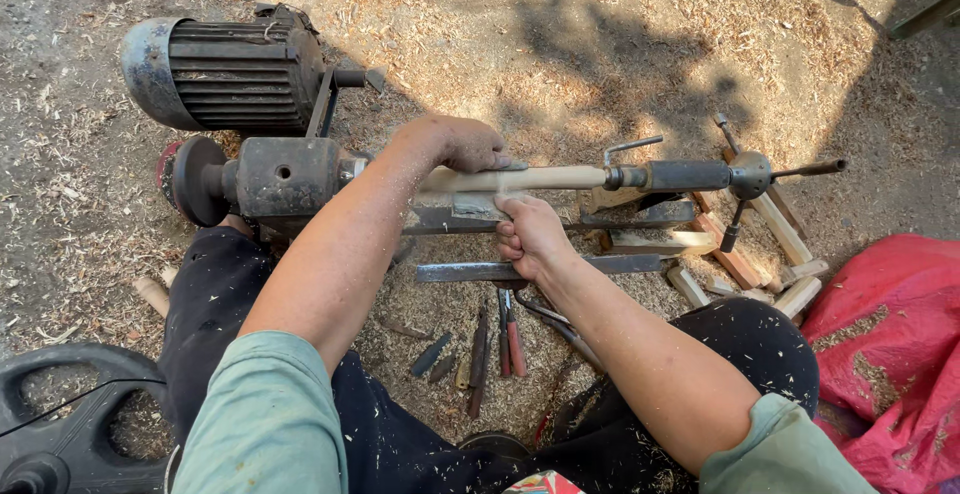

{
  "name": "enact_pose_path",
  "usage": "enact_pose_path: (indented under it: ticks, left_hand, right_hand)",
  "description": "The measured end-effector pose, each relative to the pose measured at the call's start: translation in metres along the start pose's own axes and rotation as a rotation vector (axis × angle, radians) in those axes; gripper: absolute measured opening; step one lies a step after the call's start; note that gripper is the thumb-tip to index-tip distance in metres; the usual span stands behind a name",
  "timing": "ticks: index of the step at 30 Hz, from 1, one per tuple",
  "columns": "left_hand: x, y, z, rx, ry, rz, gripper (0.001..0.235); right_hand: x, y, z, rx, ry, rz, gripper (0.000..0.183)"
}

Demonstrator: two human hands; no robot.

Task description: The person shapes a cylindrical wooden piece mounted on a lathe using a chisel, then smooths the surface with sandpaper. The person removes the finished piece from the lathe and places it aside.

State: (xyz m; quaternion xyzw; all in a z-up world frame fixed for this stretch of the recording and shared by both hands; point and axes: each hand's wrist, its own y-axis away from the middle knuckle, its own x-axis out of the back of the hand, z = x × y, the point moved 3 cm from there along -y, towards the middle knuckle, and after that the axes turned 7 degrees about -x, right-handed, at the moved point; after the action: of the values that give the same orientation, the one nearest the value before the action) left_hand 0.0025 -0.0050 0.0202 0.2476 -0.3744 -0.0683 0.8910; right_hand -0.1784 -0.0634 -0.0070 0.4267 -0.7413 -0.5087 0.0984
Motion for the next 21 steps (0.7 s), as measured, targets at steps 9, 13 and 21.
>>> enact_pose_path:
  ticks: [9, 13, 21]
  left_hand:
    - [-0.018, -0.045, 0.024, 0.056, 0.296, -0.071, 0.051]
    - [-0.018, -0.063, 0.029, 0.022, 0.237, -0.029, 0.053]
    - [-0.021, -0.08, 0.04, -0.033, 0.18, 0.02, 0.06]
  right_hand:
    - [0.044, 0.018, -0.021, 0.022, -0.01, 0.074, 0.011]
    - [0.053, 0.024, -0.029, 0.011, -0.077, 0.058, 0.015]
    - [0.066, 0.028, -0.038, 0.014, -0.092, 0.099, 0.013]
